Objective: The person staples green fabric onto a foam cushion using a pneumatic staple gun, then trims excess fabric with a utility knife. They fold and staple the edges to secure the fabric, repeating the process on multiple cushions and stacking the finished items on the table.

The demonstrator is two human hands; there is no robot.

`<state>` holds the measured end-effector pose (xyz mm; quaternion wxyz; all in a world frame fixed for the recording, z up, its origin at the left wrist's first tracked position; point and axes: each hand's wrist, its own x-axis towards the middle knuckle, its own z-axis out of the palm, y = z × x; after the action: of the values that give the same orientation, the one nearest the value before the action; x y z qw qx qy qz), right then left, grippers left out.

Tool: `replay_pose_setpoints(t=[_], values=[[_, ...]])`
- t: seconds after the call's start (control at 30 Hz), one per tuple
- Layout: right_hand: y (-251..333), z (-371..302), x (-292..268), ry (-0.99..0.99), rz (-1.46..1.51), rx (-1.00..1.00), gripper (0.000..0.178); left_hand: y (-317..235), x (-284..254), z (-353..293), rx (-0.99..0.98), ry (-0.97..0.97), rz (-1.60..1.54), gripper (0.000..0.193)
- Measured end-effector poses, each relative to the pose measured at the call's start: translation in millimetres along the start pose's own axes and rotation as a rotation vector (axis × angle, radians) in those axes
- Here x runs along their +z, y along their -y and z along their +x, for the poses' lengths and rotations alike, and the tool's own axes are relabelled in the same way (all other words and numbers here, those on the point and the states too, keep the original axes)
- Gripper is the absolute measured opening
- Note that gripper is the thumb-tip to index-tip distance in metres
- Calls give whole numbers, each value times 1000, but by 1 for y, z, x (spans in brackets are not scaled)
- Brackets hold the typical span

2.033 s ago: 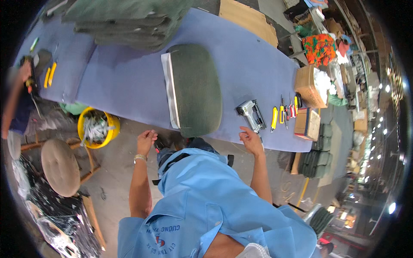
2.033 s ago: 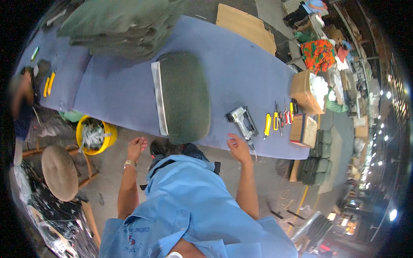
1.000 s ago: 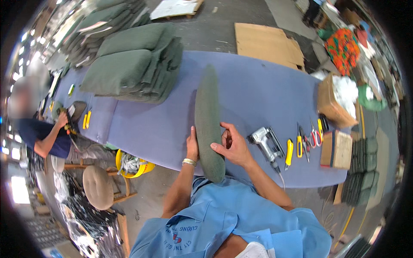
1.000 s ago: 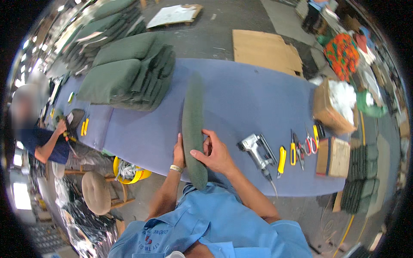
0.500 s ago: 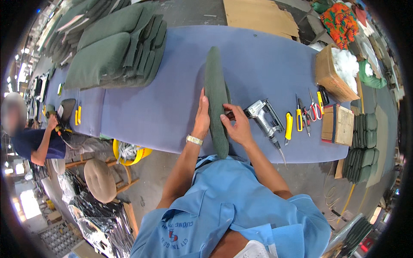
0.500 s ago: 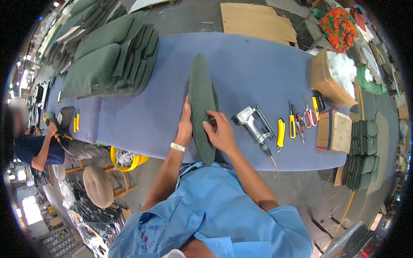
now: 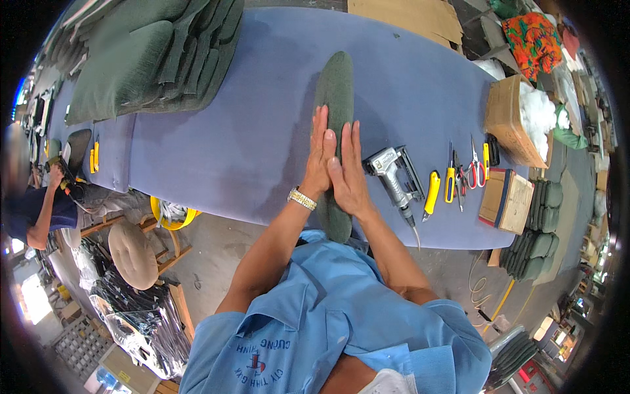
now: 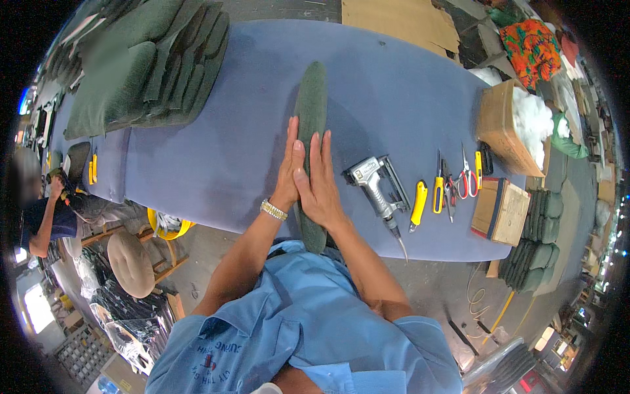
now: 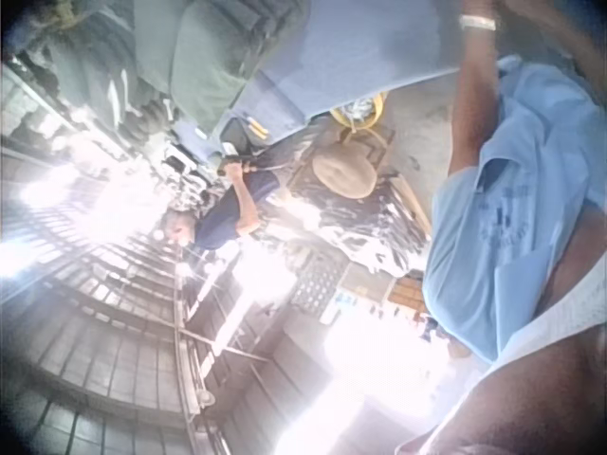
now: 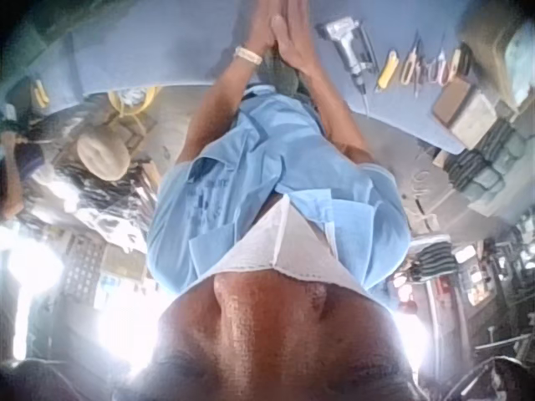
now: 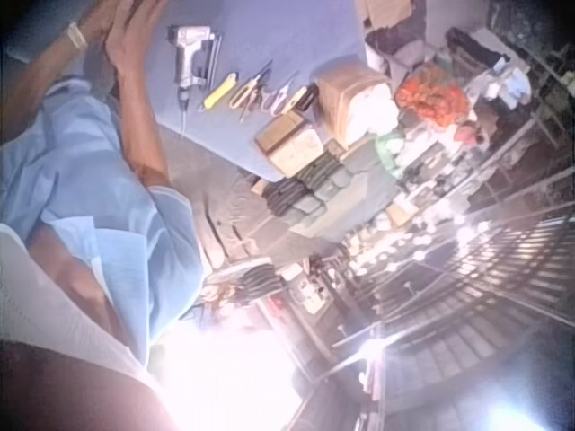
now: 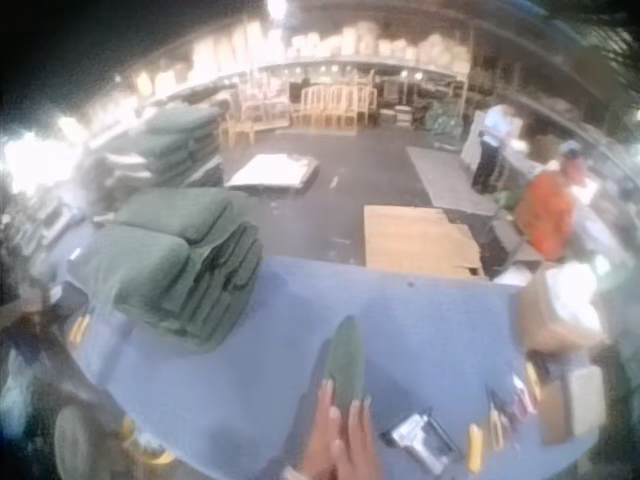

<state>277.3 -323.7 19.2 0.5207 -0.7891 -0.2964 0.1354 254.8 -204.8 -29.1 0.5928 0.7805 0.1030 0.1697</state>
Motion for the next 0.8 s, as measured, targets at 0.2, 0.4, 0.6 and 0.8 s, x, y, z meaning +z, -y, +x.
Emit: replay_pose_setpoints(t=[0.2, 0.4, 0.6, 0.8], values=[[4, 85, 5, -16, -121, 33, 73, 3, -2, 1, -43, -22, -32, 68], [-32, 189, 0, -23, -172, 123, 71, -4, -19, 9, -205, 13, -198, 74], [-45, 167, -1, -85, 48, 27, 81, 1, -13, -16, -321, -20, -217, 79], [-43, 9, 53, 68, 839, 236, 76, 21, -31, -33, -424, -38, -427, 80]])
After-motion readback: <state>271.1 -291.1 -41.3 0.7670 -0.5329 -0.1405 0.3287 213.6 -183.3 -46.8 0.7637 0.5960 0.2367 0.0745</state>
